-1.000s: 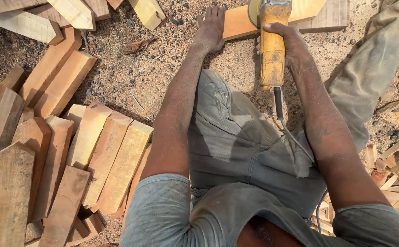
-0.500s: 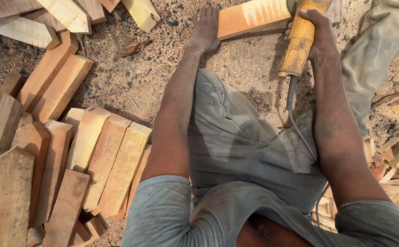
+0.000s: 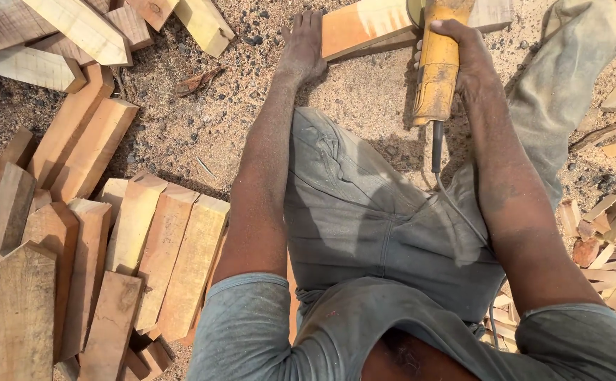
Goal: The person holds wood pieces against the rotating disc of a powered tool to smooth their edges, handling them one at a time and placing them on the ground near other finished pieces.
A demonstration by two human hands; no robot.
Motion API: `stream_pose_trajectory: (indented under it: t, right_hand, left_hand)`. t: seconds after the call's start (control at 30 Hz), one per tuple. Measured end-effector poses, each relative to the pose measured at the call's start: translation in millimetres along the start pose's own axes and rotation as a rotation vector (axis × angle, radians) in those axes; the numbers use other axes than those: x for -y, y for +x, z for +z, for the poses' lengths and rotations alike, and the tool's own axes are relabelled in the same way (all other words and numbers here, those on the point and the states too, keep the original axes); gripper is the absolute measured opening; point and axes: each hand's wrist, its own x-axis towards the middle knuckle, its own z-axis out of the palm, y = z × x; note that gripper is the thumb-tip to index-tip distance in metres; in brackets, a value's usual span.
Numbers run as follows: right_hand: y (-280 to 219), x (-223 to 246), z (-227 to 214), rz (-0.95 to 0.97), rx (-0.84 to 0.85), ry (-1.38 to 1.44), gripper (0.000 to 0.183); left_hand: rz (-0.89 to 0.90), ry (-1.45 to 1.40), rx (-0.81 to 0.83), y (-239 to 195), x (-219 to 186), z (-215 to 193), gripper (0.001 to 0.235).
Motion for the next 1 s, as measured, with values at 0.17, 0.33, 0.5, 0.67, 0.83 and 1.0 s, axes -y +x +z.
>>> stream_pose_trajectory:
  t: [0.17, 0.33, 0.5, 0.67, 0.83, 1.0]
  right_hand:
    - [-6.0, 11.1, -28.1, -0.100, -0.073, 0.089, 0.064]
    - [-11.4, -10.8, 5.9, 0.012, -0.004, -0.014, 0.060]
    - [-18.0, -23.6, 42.6, 0.015, 0.098, -0.200, 0.060]
    - [-17.1, -13.8, 8.1, -0.033, 0.000, -0.163, 0.060]
    - [-16.7, 5.4, -42.5, -0.129, -0.130, 0.037, 0.061]
    - [-17.3, -0.4, -16.3, -0.095, -0.063, -0.078, 0.058]
  left_hand:
    - [0.014, 0.040, -0.015, -4.2, -2.3, -7.0, 0.102]
    - [-0.008, -0.001, 0.013, -3.8, -2.8, -9.3, 0.095]
    - [-0.004, 0.001, -0.030, -2.6, -4.4, -17.5, 0.098]
    - [-0.006, -0.018, 0.014, -4.0, -2.2, -10.6, 0.094]
    - [0.070, 0.031, -0.129, 11.1, 19.0, 34.0, 0.078]
    - [-0.006, -0.022, -0.012, 5.5, 8.0, 4.7, 0.083]
